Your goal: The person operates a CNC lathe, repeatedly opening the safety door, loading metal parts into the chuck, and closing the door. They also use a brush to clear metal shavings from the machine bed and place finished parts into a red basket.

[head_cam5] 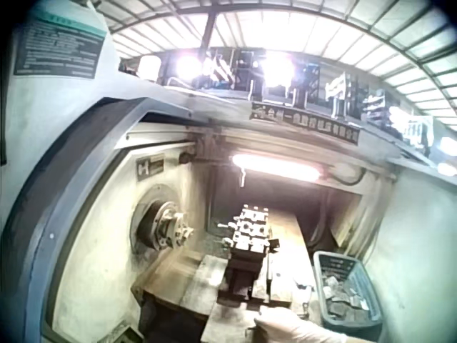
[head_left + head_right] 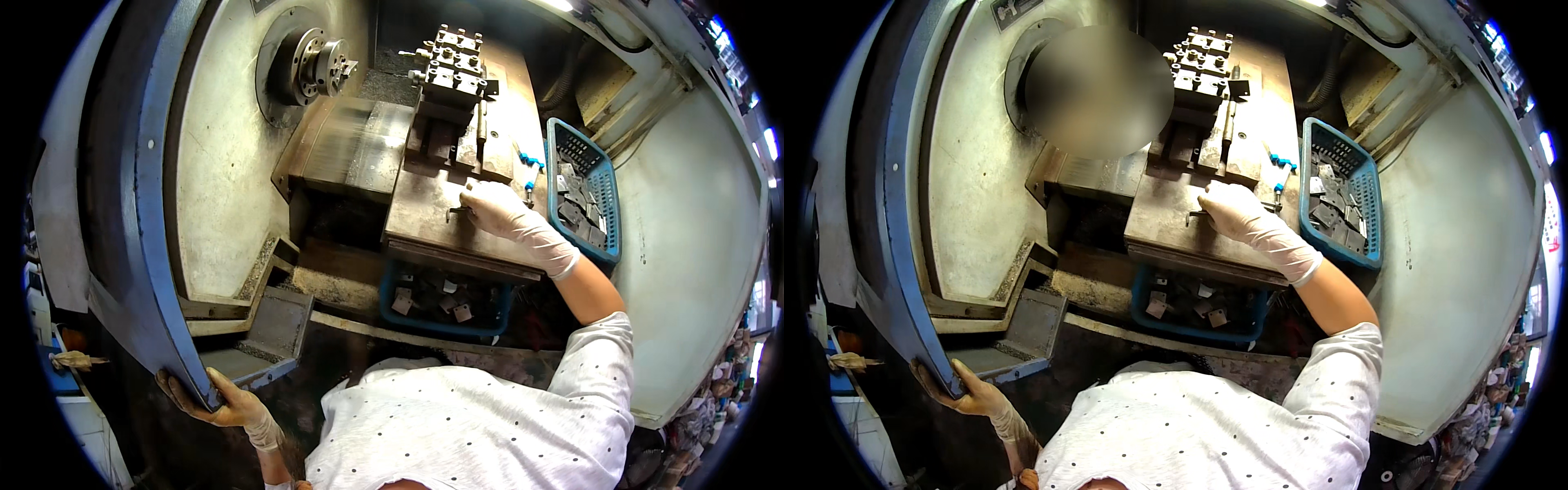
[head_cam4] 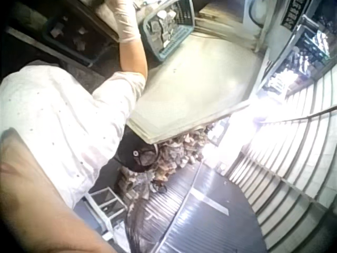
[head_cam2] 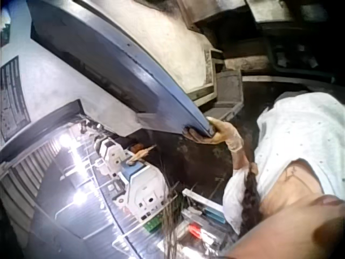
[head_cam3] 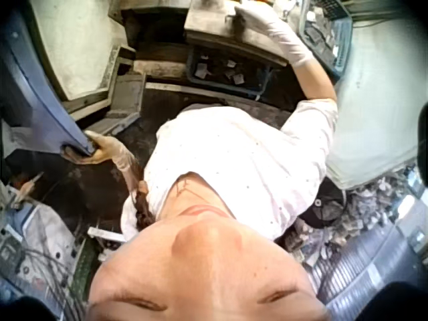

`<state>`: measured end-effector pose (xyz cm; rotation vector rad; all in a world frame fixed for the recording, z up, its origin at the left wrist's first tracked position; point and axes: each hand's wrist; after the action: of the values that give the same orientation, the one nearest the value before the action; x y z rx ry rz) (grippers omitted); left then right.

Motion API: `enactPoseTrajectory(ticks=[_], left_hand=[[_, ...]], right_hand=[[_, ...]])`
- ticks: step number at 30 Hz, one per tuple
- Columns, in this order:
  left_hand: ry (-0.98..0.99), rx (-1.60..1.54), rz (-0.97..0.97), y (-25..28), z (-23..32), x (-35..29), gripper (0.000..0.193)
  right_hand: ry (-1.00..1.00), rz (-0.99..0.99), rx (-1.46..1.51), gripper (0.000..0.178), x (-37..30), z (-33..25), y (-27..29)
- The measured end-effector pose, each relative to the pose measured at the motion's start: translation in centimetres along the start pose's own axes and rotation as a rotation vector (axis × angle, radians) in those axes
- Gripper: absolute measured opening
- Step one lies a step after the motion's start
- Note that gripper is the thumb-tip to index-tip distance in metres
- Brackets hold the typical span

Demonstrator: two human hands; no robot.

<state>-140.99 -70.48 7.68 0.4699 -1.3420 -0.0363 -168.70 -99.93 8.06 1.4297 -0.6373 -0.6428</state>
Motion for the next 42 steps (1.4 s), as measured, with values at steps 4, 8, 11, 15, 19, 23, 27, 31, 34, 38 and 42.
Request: enactPoseTrajectory(ticks=[4,8,11,15,19,23,27,31,34,38,42], left_hand=[[0.020,-0.064,0.003,-0.4,0.3,0.0,0.039],[-0.004,-0.058,-0.005,-0.2,0.2,0.3,0.040],[0.008,-0.061,0.006,-0.3,0.5,0.3,0.039],[0.005,-0.038,-0.003,0.1,0.3,0.1,0.038],[-0.033,-0.027,0.024,0.0,0.4,0.4,0.038],[-0.023,-0.050,-0.001,-0.8,0.8,0.3,0.039],[-0.038,-0.010,-0.005,0.1,0.1,-0.1,0.038],[-0.021,-0.039,-0.008,0.0,0.3,0.0,0.038],[-0.012,-0.035,-0.004,0.2,0.4,-0.2,0.039],[0.010,-0.034,-0.003,0.1,0.4,-0.3,0.038],[0.019,0.008,-0.030,0.2,0.8,0.1,0.038]], right_hand=[[-0.010,-0.117,-0.066,0.019,0.7,0.0,-0.2],[-0.121,-0.091,0.342,0.027,2.1,-0.7,0.6],[-0.074,0.092,0.847,0.029,5.6,-3.5,0.7],[-0.195,-0.072,1.396,0.023,14.7,-8.3,0.3],[-0.445,0.550,1.875,0.018,23.1,-8.7,-2.9],[-0.838,0.845,1.729,0.013,29.3,-4.9,-8.4],[-0.794,0.866,1.886,0.011,29.6,-7.3,-7.9],[-0.639,0.870,1.993,0.011,29.5,-8.1,-7.7],[-0.716,0.904,1.939,0.011,29.0,-8.8,-6.6],[-0.696,0.960,1.777,0.015,28.9,-8.6,-7.2],[-0.920,0.881,1.525,0.024,28.6,-9.6,-6.6]])
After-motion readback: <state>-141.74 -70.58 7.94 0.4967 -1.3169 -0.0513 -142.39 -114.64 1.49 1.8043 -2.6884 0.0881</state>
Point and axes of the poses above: each hand's wrist, its own x-axis towards the middle knuckle, its own y-axis out of the back of the hand, z = x × y, and after that the axes turned 12 degrees about -y, right-handed
